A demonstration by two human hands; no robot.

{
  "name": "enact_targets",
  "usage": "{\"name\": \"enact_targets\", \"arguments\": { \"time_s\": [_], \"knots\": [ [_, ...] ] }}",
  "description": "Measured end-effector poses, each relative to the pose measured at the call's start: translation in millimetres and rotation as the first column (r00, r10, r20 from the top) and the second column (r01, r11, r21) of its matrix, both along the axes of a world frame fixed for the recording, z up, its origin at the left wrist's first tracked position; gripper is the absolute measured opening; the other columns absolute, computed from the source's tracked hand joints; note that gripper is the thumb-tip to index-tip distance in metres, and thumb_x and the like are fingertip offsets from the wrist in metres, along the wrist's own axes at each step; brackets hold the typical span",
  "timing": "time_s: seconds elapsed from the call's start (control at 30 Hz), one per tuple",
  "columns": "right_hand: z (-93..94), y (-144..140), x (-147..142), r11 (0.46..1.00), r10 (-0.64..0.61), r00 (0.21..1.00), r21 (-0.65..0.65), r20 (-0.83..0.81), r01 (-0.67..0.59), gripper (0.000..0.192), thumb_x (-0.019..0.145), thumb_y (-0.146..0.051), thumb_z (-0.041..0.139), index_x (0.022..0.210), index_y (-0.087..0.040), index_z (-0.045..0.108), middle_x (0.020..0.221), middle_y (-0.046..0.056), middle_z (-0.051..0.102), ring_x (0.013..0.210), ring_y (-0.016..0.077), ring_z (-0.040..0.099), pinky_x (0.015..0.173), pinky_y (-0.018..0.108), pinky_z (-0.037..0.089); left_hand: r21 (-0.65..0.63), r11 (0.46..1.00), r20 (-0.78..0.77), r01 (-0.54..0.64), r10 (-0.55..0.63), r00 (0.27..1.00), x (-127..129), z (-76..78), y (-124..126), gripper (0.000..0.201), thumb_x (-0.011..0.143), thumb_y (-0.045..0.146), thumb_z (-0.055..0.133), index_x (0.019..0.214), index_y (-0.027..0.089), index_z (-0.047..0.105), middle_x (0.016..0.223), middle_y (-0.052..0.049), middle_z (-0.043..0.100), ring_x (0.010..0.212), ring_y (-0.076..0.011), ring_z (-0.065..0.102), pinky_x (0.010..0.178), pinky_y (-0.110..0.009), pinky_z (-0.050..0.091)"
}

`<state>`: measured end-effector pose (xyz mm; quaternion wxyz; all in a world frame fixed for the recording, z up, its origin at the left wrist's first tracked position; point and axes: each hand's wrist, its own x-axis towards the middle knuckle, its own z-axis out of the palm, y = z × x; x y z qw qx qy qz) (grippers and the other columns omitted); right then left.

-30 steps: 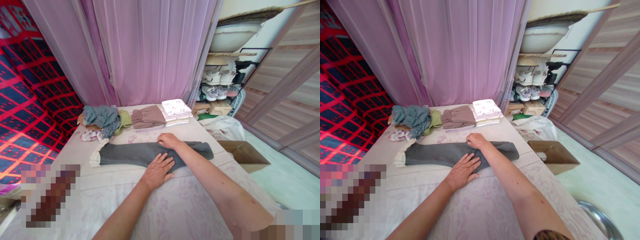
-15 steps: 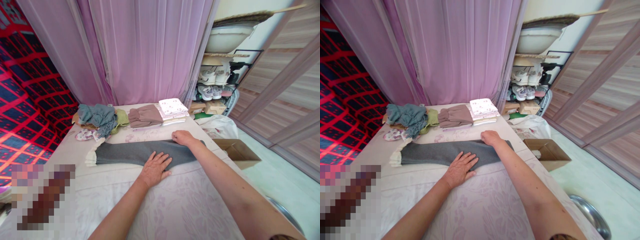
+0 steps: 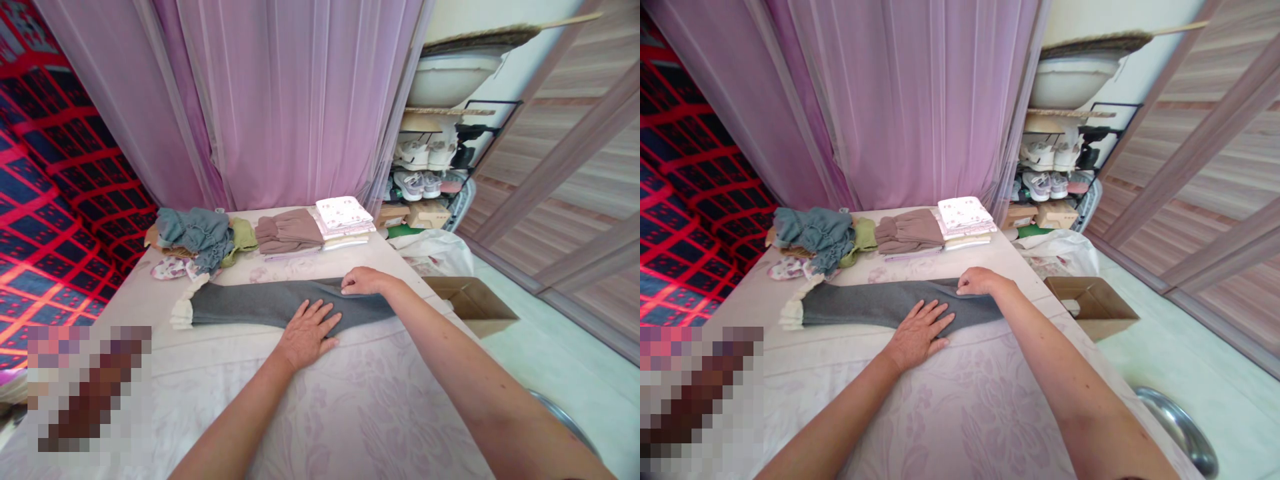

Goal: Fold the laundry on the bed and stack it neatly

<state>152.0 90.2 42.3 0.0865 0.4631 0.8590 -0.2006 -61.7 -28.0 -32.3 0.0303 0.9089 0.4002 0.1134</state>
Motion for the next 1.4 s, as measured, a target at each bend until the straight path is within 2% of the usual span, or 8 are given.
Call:
{"name": "enact_targets", "arguments": {
  "time_s": [0.27, 0.37, 0.6, 0.8, 0.97, 1.1, 1.27, 1.4],
  "knots": [
    [-1.8, -1.8, -9.7, 0.952, -0.191, 0.978, 0.260, 0.084, 0.163, 0.029, 0.088, -0.032, 0.047, 0.097, -0.026, 0.074, 0.105, 0.007, 0.072, 0.099, 0.0218, 0.063, 0.079, 0.028, 0.044, 0.020, 1.000, 0.004, 0.007, -0.007, 1.000, -0.9, 0.2, 0.1, 0.054, 0.094, 0.057, 0.032, 0.141, 0.033, 0.040, 0.152, -0.005, 0.034, 0.140, -0.0264, 0.027, 0.114, -0.049, 0.020],
    [-7.1, 1.4, -13.4, 0.935, -0.238, 0.967, 0.292, 0.089, 0.204, 0.030, 0.090, -0.032, 0.045, 0.098, -0.024, 0.073, 0.109, 0.010, 0.070, 0.101, 0.0242, 0.062, 0.082, 0.031, 0.044, 0.041, 0.999, 0.003, 0.019, -0.019, 1.000, -1.1, -1.4, 0.5, 0.055, 0.094, 0.056, 0.031, 0.142, 0.031, 0.040, 0.152, -0.002, 0.036, 0.142, -0.0244, 0.025, 0.115, -0.046, 0.018],
    [-6.6, 9.5, -4.3, 0.973, -0.176, 0.982, 0.166, 0.068, 0.162, 0.033, 0.090, -0.039, 0.047, 0.110, -0.024, 0.068, 0.108, 0.005, 0.071, 0.094, 0.0175, 0.064, 0.076, 0.024, 0.045, -0.024, 1.000, -0.003, 0.017, -0.017, 1.000, 0.6, -0.5, 0.8, 0.054, 0.095, 0.055, 0.029, 0.142, 0.031, 0.039, 0.147, 0.000, 0.043, 0.138, -0.0240, 0.033, 0.114, -0.047, 0.020],
    [1.6, 16.9, 14.9, 0.994, -0.106, 0.989, 0.009, 0.104, 0.106, 0.034, 0.083, -0.047, 0.054, 0.091, -0.022, 0.076, 0.094, 0.005, 0.074, 0.083, 0.0187, 0.066, 0.071, 0.024, 0.046, -0.040, 0.999, 0.014, -0.005, 0.005, 1.000, 1.4, -3.3, 0.5, 0.059, 0.094, 0.057, 0.028, 0.146, 0.027, 0.033, 0.148, -0.001, 0.042, 0.139, -0.0237, 0.031, 0.115, -0.046, 0.018],
    [10.6, 25.0, 42.3, 0.983, -0.161, 0.985, -0.078, 0.068, 0.166, 0.048, 0.079, -0.061, 0.053, 0.087, -0.021, 0.076, 0.090, 0.008, 0.074, 0.081, 0.0224, 0.067, 0.071, 0.028, 0.048, -0.060, 0.998, 0.029, -0.011, 0.012, 0.999, 0.5, -6.9, 1.1, 0.060, 0.094, 0.056, 0.030, 0.145, 0.025, 0.033, 0.149, -0.001, 0.041, 0.140, -0.0229, 0.029, 0.116, -0.045, 0.017],
    [13.8, 24.5, 59.9, 0.975, -0.170, 0.983, -0.133, 0.070, 0.178, 0.035, 0.078, -0.052, 0.058, 0.086, -0.023, 0.076, 0.089, 0.004, 0.075, 0.082, 0.0209, 0.066, 0.070, 0.026, 0.047, -0.096, 0.995, 0.041, -0.031, 0.035, 0.999, 4.4, 1.2, 2.3, 0.063, 0.090, 0.060, 0.036, 0.143, 0.025, 0.039, 0.146, -0.002, 0.045, 0.137, -0.0251, 0.034, 0.115, -0.047, 0.019],
    [9.5, 13.2, 55.4, 0.975, -0.220, 0.959, 0.074, 0.178, 0.209, 0.028, 0.086, -0.035, 0.050, 0.089, -0.022, 0.075, 0.091, 0.002, 0.074, 0.082, 0.0166, 0.066, 0.067, 0.022, 0.044, -0.098, 0.995, 0.034, -0.025, 0.029, 0.999, 20.3, 8.7, 2.3, 0.062, 0.091, 0.056, 0.039, 0.139, 0.017, 0.045, 0.144, -0.008, 0.047, 0.137, -0.0250, 0.036, 0.116, -0.043, 0.019],
    [-1.1, 6.3, 45.4, 0.936, -0.314, 0.924, 0.231, 0.220, 0.264, 0.034, 0.089, -0.040, 0.046, 0.097, -0.022, 0.074, 0.107, 0.010, 0.071, 0.095, 0.0235, 0.064, 0.072, 0.029, 0.044, -0.061, 0.998, 0.035, 0.019, -0.017, 0.999, 26.7, 1.3, -1.7, 0.064, 0.092, 0.053, 0.038, 0.144, 0.014, 0.035, 0.152, -0.009, 0.035, 0.141, -0.0235, 0.028, 0.116, -0.039, 0.021]
  ]
}}
